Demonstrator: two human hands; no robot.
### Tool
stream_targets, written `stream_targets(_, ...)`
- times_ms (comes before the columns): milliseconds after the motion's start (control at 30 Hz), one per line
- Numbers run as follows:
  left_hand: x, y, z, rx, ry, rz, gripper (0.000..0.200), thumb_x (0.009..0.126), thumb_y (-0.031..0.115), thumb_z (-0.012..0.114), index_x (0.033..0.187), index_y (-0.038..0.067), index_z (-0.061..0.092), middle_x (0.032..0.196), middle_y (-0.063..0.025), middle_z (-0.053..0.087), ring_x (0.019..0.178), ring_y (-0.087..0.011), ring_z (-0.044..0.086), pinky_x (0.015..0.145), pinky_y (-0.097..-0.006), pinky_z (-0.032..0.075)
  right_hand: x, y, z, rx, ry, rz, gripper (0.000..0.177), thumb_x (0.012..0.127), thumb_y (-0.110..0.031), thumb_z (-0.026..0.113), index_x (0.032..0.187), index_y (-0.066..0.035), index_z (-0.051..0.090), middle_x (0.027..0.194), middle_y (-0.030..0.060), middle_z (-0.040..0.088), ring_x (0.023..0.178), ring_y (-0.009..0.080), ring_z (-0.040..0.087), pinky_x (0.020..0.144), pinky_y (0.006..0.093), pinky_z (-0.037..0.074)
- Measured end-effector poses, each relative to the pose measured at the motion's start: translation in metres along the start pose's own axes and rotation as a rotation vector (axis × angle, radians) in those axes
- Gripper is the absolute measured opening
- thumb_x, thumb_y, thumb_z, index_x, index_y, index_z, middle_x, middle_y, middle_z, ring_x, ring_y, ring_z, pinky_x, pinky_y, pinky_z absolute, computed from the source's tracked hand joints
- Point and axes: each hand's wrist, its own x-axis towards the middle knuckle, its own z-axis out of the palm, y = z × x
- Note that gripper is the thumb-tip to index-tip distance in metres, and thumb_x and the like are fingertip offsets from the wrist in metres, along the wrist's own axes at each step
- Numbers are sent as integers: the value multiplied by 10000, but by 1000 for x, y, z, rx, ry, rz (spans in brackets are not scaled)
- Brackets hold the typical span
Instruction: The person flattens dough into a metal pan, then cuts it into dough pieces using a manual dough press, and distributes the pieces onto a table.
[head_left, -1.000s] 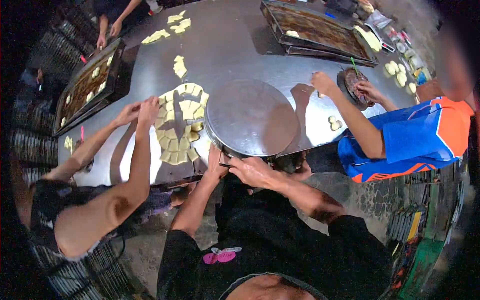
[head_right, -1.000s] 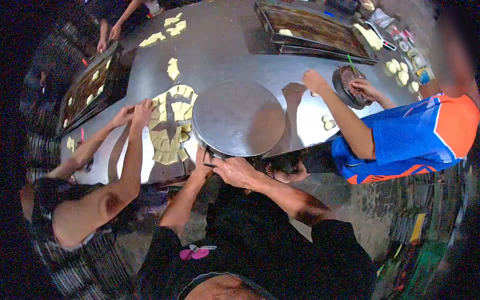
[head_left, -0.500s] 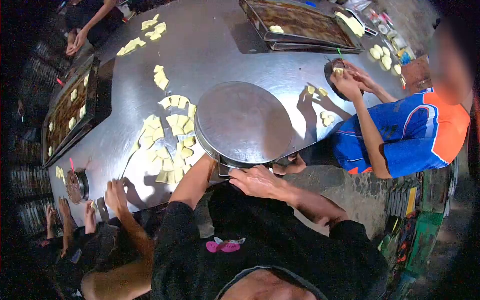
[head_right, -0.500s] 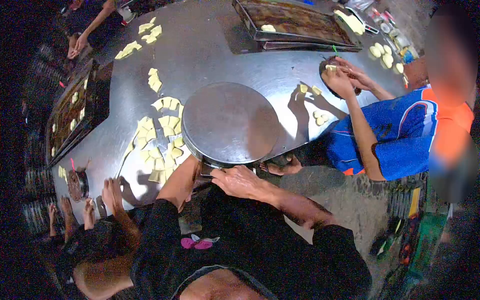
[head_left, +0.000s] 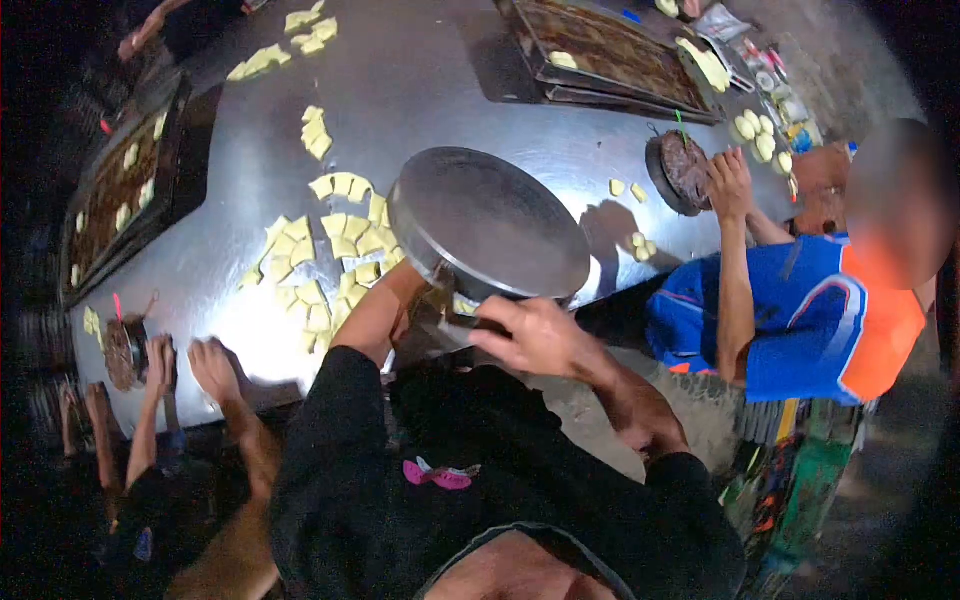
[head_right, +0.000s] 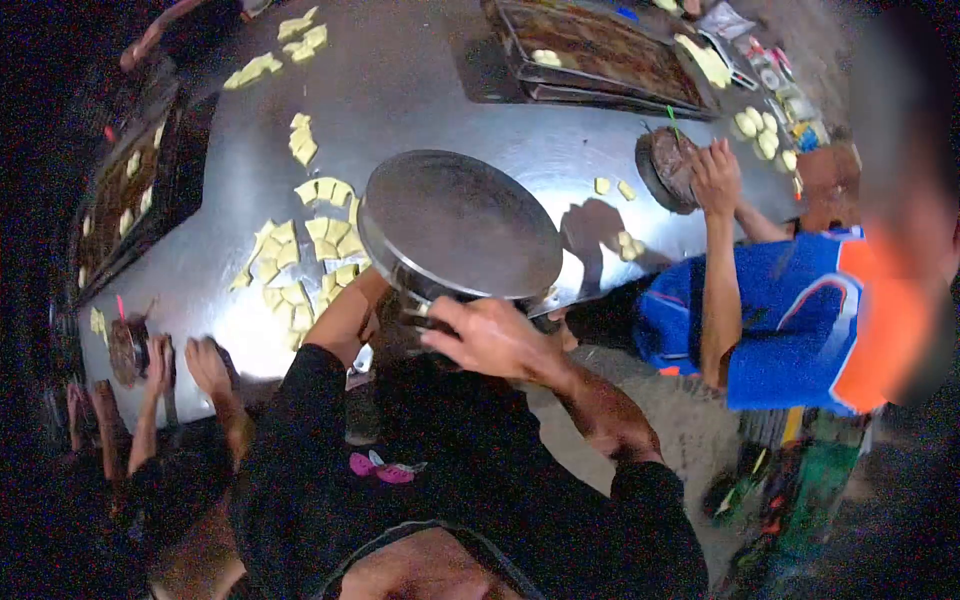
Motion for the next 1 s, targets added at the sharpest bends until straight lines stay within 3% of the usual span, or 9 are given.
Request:
stream_targets(133, 35, 13, -18, -93, 13, -62, 308, 869, 213, 527, 1108, 29, 588, 1128, -165, 581, 1066, -313, 554, 1012, -482, 370, 9, -6, -61, 112, 244, 11, 233, 862, -206, 684, 943, 3, 621, 688, 97, 615, 599, 212, 612, 592, 309, 476)
stream_targets(200, 42, 10, -12, -90, 26, -93, 308, 876, 215, 522, 1114, 30, 587, 1132, -161, 582, 1071, -306, 554, 1022, -483, 365, 28, -1, -98, -92, 389, -284, 167, 851, -141, 688, 907, 7, 634, 658, 19, 577, 550, 119, 516, 531, 258, 418)
stream_targets(267, 48, -14, 37, 85, 87, -36, 283, 885, 210, 521, 1097, 33, 581, 1131, -152, 570, 1071, -300, 553, 1049, -483, 342, 31, -5, -124, 80, 422, 252, 135, 844, -122, 683, 910, -10, 649, 652, -20, 562, 534, 50, 463, 472, 222, 346)
stream_targets(333, 49, -1, 43, -53, 330, -37, 199, 881, 179, 509, 976, 27, 594, 962, -146, 599, 1019, -317, 566, 1008, -460, 372, 37, 1, -144, 88, 475, 247, 230, 805, -135, 730, 946, 30, 656, 711, 14, 625, 667, 52, 534, 588, 215, 435)
stream_targets(433, 66, 19, 31, -295, 305, -224, 235, 857, 213, 547, 972, 19, 614, 982, -162, 618, 1034, -340, 571, 979, -424, 404, 40, 3, -145, 80, 487, 246, 216, 814, -143, 727, 948, 14, 661, 699, 5, 614, 634, 51, 518, 553, 225, 420)
stream_targets(533, 93, 34, 13, -938, 37, -900, 286, 823, 242, 585, 993, 17, 632, 1096, -194, 610, 1075, -369, 558, 973, -395, 416, 37, 15, -110, -20, 520, 132, 222, 815, -179, 745, 931, -16, 649, 647, 27, 582, 618, 61, 514, 538, 244, 423)
stream_targets(567, 98, 39, 20, -1018, 49, -851, 281, 819, 240, 588, 988, 20, 634, 1087, -192, 612, 1069, -369, 560, 977, -397, 412, 39, 10, -101, -182, 489, -108, 218, 814, -186, 747, 904, -24, 632, 640, 73, 577, 593, 99, 532, 541, 255, 428)
stream_targets(767, 75, 39, 58, -438, 23, -472, 253, 792, 225, 605, 958, 39, 649, 1030, -178, 627, 1031, -364, 577, 1002, -410, 389, 26, 40, -25, -278, 303, -34, 269, 787, -165, 740, 985, -32, 616, 810, 146, 688, 755, 269, 695, 658, 368, 536)
stream_targets(1000, 81, 30, 62, 54, -39, -131, 222, 762, 207, 626, 923, 61, 667, 965, -161, 645, 987, -358, 596, 1030, -426, 362, 45, 90, -15, -332, 604, 18, 284, 813, -170, 738, 1012, -36, 588, 768, 139, 662, 696, 169, 647, 630, 324, 512)
